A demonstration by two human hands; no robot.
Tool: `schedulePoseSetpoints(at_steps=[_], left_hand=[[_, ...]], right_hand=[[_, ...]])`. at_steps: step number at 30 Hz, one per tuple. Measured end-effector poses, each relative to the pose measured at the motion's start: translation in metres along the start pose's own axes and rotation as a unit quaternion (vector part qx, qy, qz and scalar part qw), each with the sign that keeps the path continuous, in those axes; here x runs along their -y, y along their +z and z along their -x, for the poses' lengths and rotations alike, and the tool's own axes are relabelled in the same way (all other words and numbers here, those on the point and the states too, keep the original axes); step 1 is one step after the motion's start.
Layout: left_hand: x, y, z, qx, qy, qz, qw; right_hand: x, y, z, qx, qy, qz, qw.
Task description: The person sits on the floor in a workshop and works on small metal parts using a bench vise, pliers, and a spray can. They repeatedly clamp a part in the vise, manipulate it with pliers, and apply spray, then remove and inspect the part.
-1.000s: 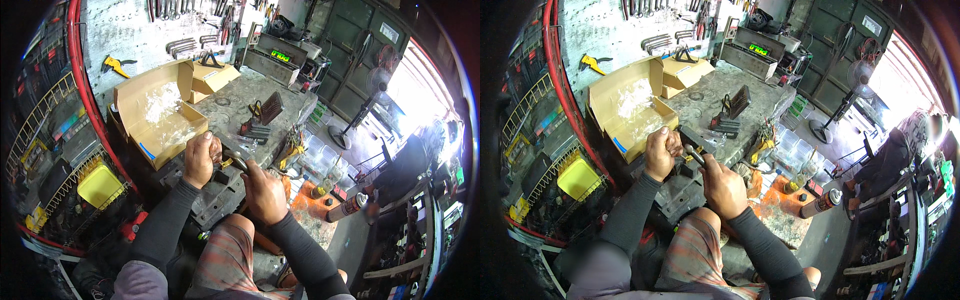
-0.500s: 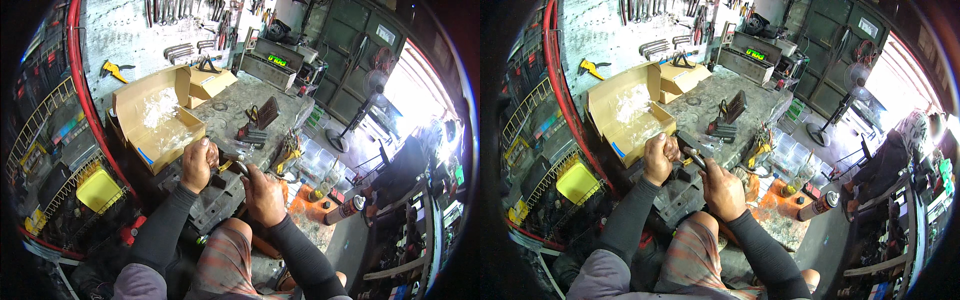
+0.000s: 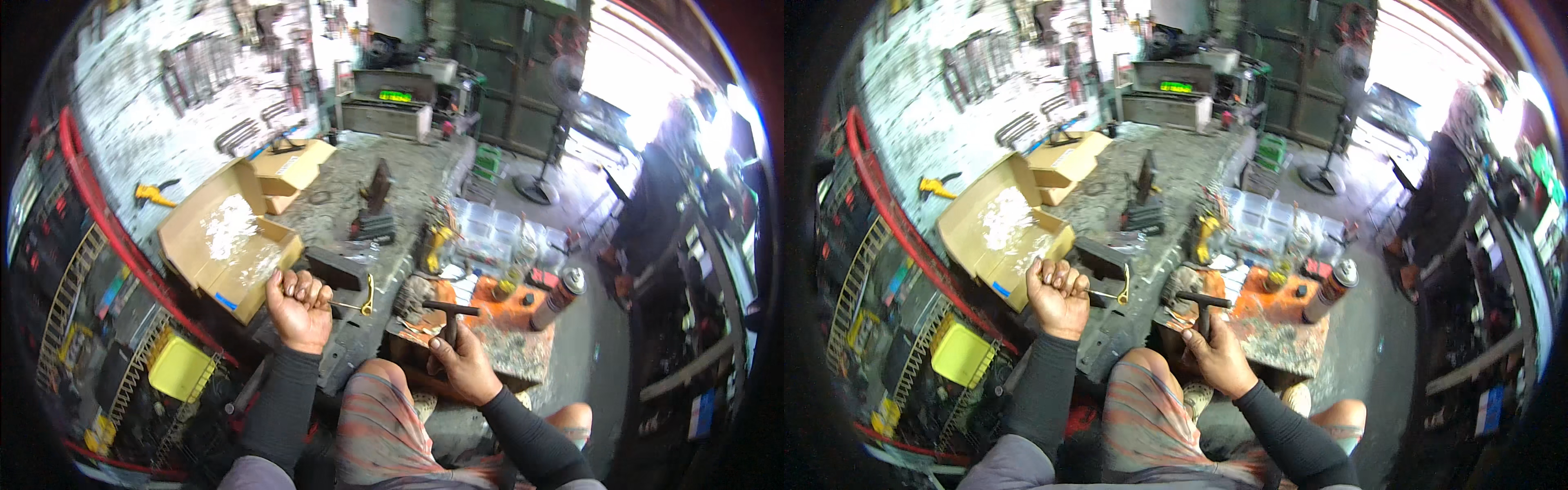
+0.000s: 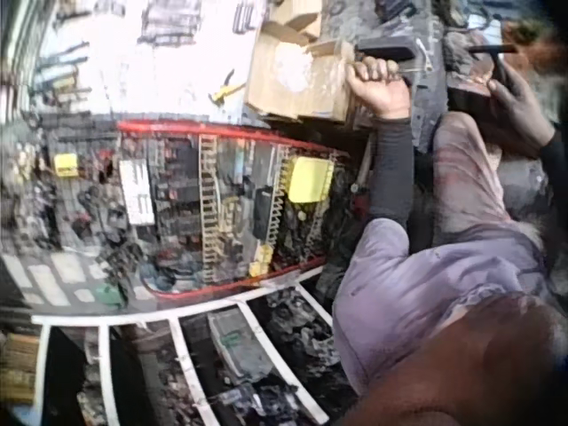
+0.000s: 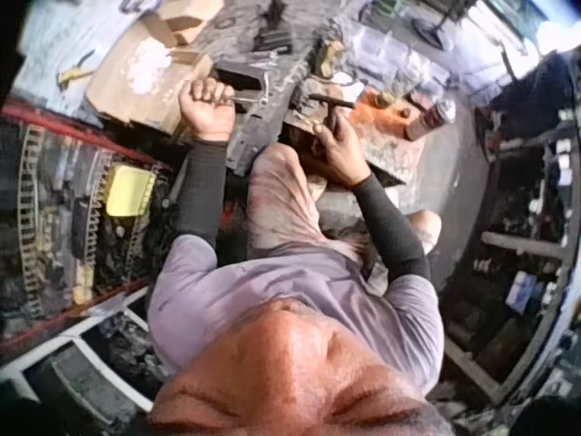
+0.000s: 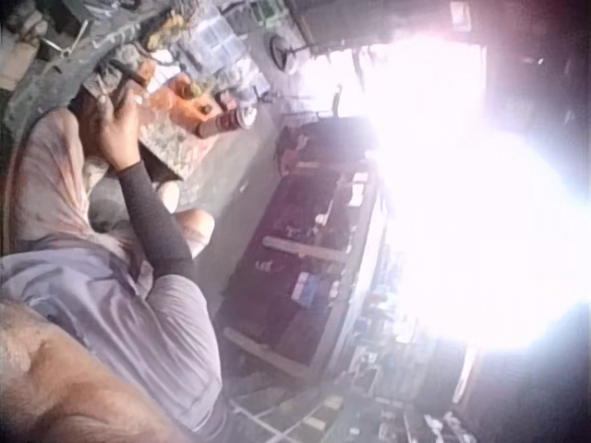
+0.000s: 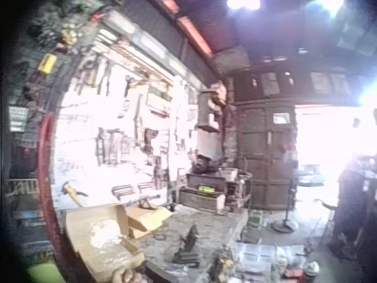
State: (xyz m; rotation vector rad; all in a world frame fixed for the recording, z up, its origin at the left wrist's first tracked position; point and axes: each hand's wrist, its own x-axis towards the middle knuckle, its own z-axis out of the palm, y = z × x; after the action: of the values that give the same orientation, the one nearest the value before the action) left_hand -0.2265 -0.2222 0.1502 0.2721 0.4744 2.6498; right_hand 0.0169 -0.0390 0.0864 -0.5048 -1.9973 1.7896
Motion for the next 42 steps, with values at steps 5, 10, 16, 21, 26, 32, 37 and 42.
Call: schedulePoseSetpoints(at_steps=[5,10,16,21,26,32,37,42], left_hand=[[0.082,0.028,0.05,-0.025,-0.115,0.045,0.992],[0.15,0.036,0.09,-0.062,-0.194,0.035,0.978],[0.21,0.03,0.121,-0.092,-0.267,0.028,0.959],[0.235,0.013,0.135,-0.105,-0.34,-0.029,0.934],[0.254,-0.014,0.16,0.265,-0.073,-0.559,0.782],[0.254,-0.032,0.184,0.278,-0.174,-0.536,0.778],[0.247,-0.019,0.19,0.277,-0.112,-0.576,0.761],[0.24,-0.012,0.192,0.236,-0.141,-0.563,0.779]], right_hand=[[0.01,-0.047,0.037,-0.015,0.086,-0.099,0.991],[-0.017,-0.089,0.071,-0.012,0.135,-0.245,0.96],[-0.04,-0.132,0.095,-0.009,0.135,-0.427,0.894],[-0.038,-0.144,0.099,-0.066,0.148,-0.524,0.836],[-0.029,-0.142,0.105,-0.133,0.173,-0.558,0.8],[-0.034,-0.131,0.106,-0.109,0.172,-0.562,0.801],[-0.038,-0.127,0.108,-0.11,0.169,-0.546,0.813],[-0.039,-0.123,0.105,-0.117,0.177,-0.526,0.824]])
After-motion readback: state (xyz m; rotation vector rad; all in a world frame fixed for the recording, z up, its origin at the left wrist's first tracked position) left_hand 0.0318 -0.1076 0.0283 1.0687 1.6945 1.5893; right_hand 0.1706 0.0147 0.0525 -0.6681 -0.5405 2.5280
